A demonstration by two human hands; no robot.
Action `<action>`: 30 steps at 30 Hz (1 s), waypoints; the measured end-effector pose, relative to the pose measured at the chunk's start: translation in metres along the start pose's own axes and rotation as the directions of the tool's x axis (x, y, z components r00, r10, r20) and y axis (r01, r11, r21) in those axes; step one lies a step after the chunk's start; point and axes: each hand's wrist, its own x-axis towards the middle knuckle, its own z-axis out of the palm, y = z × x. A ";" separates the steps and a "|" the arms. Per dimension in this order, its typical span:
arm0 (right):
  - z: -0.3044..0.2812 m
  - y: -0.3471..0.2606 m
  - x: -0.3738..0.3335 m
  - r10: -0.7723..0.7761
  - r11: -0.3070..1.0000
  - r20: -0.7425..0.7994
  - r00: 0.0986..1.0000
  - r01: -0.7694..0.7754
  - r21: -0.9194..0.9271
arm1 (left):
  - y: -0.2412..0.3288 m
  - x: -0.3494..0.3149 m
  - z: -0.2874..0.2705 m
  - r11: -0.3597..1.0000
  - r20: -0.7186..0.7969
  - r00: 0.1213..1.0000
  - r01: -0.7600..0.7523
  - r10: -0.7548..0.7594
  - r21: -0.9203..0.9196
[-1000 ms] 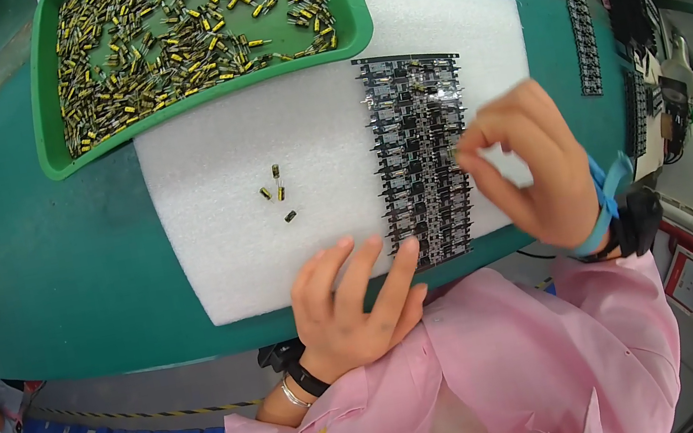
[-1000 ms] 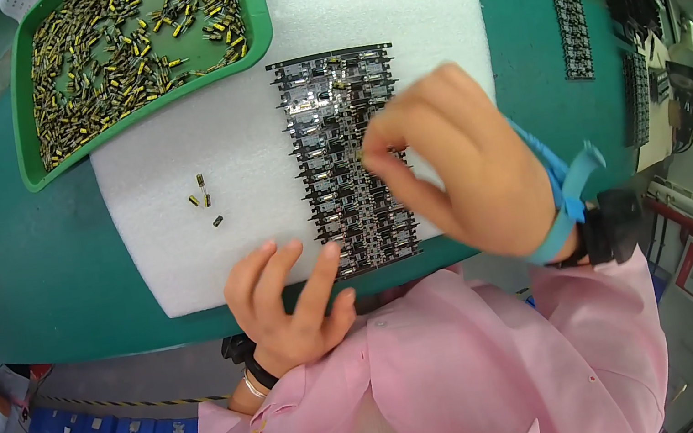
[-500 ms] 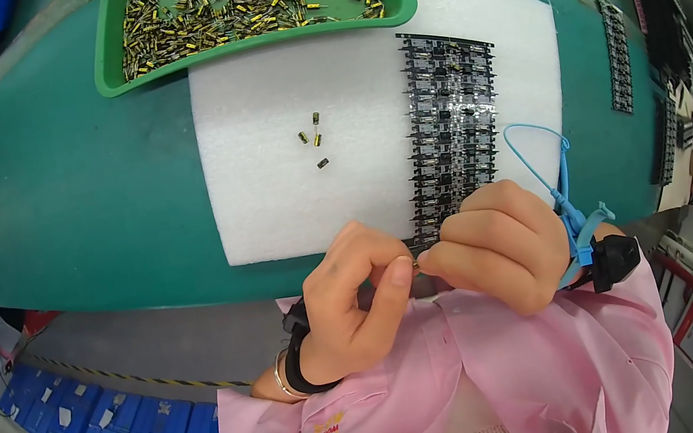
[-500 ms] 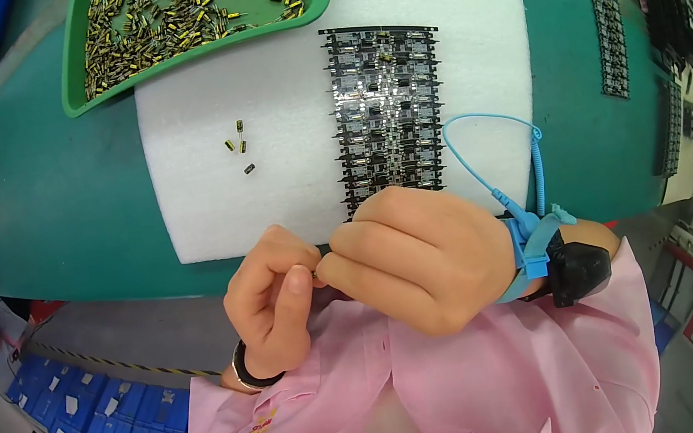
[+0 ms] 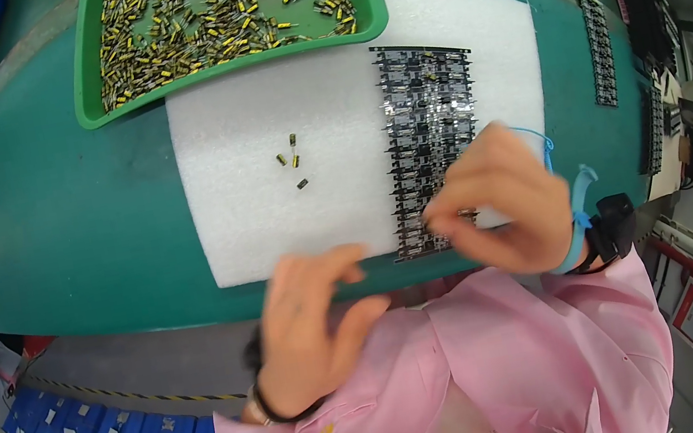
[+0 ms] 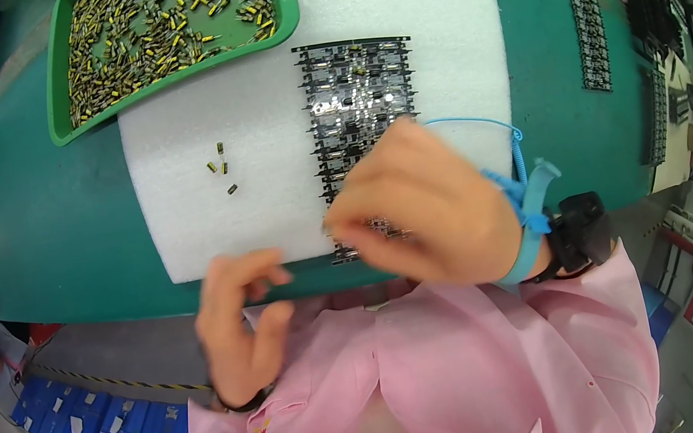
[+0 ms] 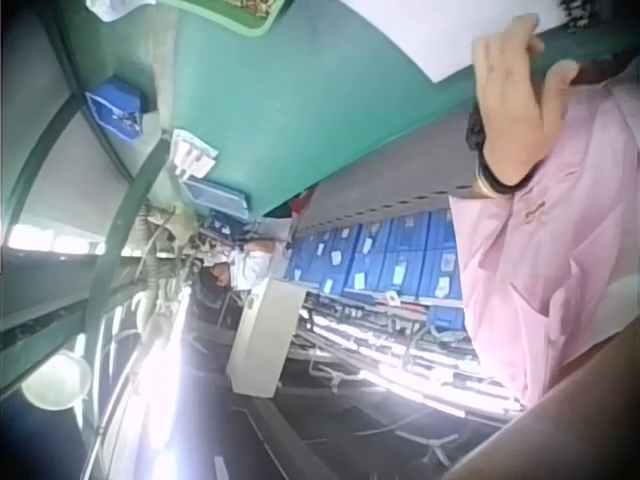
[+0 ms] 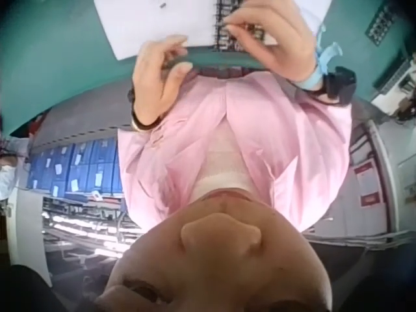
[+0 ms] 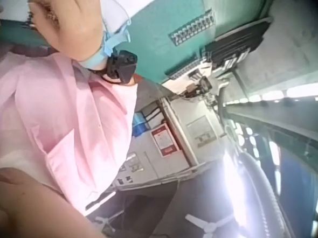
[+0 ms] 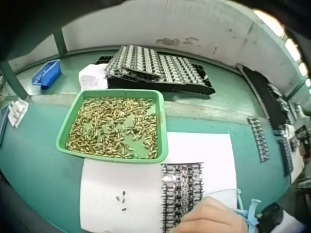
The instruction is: The person picks up capacitors from a tray and inserts them into a circuit board, pressing them into position. After filling the board, the person sets it aside and pulls a new circuit board onto the workspace.
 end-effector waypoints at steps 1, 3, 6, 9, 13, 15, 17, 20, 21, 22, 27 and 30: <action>-0.007 0.004 -0.003 0.072 0.992 -0.063 0.995 -0.079 -0.103 | 0.004 -0.004 -0.016 0.968 0.056 0.998 0.019 -0.034 0.250; -0.018 0.014 -0.006 0.187 0.930 -0.206 0.960 -0.241 -0.277 | 0.004 -0.014 -0.046 0.806 0.010 0.999 -0.037 0.038 0.591; -0.016 0.030 -0.001 0.159 0.914 -0.237 0.959 -0.233 -0.332 | 0.007 -0.004 -0.048 0.624 0.043 0.992 -0.109 0.121 0.774; -0.014 0.039 0.004 0.134 0.905 -0.240 0.961 -0.217 -0.365 | 0.001 0.011 -0.018 0.596 0.182 0.964 -0.262 0.192 0.759; -0.016 0.045 0.007 0.124 0.909 -0.200 0.972 -0.192 -0.370 | -0.009 0.018 0.026 0.702 0.243 0.941 -0.339 0.237 0.626; -0.018 0.045 0.005 0.153 0.909 -0.176 0.972 -0.208 -0.361 | -0.012 0.020 0.034 0.680 0.253 0.932 -0.361 0.258 0.638; -0.019 0.046 0.005 0.162 0.908 -0.172 0.972 -0.216 -0.359 | -0.014 0.022 0.036 0.669 0.249 0.932 -0.362 0.263 0.649; -0.019 0.048 0.005 0.169 0.909 -0.172 0.970 -0.221 -0.352 | -0.016 0.023 0.037 0.637 0.239 0.930 -0.366 0.279 0.679; -0.018 0.049 0.005 0.167 0.910 -0.175 0.970 -0.220 -0.352 | -0.017 0.023 0.037 0.639 0.236 0.930 -0.365 0.281 0.678; -0.018 0.050 0.005 0.164 0.911 -0.177 0.970 -0.218 -0.351 | -0.018 0.023 0.038 0.640 0.232 0.931 -0.364 0.283 0.677; -0.017 0.050 0.006 0.153 0.915 -0.181 0.971 -0.209 -0.346 | -0.021 0.020 0.038 0.638 0.259 0.926 -0.376 0.274 0.672; -0.018 0.049 0.007 0.155 0.907 -0.168 0.974 -0.208 -0.367 | -0.025 0.020 0.039 0.630 0.251 0.921 -0.388 0.299 0.672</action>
